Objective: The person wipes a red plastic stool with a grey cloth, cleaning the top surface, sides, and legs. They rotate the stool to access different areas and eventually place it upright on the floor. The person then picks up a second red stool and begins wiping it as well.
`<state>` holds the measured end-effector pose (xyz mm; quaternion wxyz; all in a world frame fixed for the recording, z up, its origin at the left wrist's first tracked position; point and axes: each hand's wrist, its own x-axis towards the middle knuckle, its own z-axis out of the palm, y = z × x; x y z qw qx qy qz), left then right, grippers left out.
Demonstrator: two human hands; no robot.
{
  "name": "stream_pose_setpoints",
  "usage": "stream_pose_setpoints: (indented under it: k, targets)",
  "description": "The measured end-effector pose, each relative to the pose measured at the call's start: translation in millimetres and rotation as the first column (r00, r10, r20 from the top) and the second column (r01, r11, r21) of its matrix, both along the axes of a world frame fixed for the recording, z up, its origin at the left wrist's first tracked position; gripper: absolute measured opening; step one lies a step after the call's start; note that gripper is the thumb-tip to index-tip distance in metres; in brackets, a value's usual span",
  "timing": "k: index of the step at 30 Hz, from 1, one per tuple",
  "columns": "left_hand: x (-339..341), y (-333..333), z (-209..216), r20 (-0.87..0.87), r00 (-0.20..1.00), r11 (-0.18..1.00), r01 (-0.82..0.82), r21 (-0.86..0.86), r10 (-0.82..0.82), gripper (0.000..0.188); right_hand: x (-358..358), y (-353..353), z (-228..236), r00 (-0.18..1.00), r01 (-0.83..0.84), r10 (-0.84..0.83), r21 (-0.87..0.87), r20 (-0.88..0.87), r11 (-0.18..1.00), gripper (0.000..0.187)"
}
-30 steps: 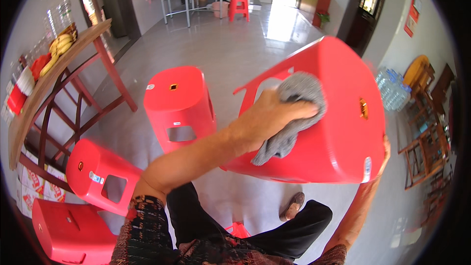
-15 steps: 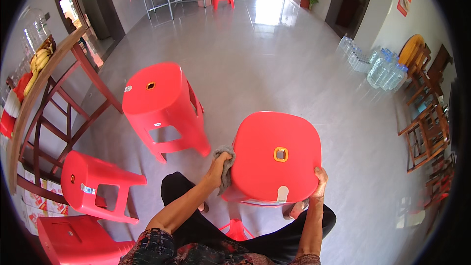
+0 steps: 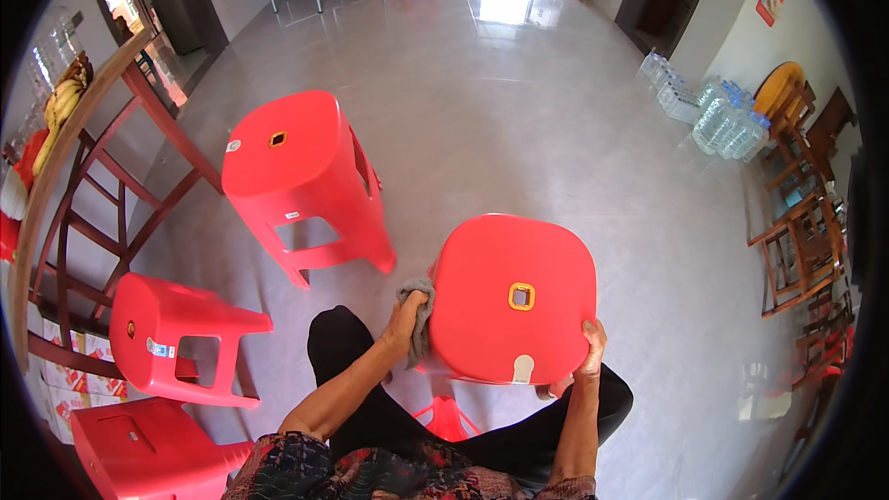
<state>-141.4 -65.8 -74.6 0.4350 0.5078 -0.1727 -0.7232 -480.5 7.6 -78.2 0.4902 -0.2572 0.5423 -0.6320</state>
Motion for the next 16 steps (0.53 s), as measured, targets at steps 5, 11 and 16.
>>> stream_pose_setpoints:
  k: [5,11,16]
  targets:
    - [19,-1,13,0.352,0.936,0.972,0.059,-0.226,0.025,0.022,-7,3,3,0.999,-0.039,0.038,0.067,0.005,0.997,0.061]
    - [19,10,80,0.226,0.927,0.841,-0.145,-0.521,0.3,0.024,-6,6,25,0.399,0.2,-0.196,-0.124,-0.896,0.972,0.061]
    - [-13,35,98,0.254,0.958,0.792,0.052,-0.609,0.132,0.032,107,8,127,0.699,-0.243,0.01,-0.224,-0.715,0.944,0.066]
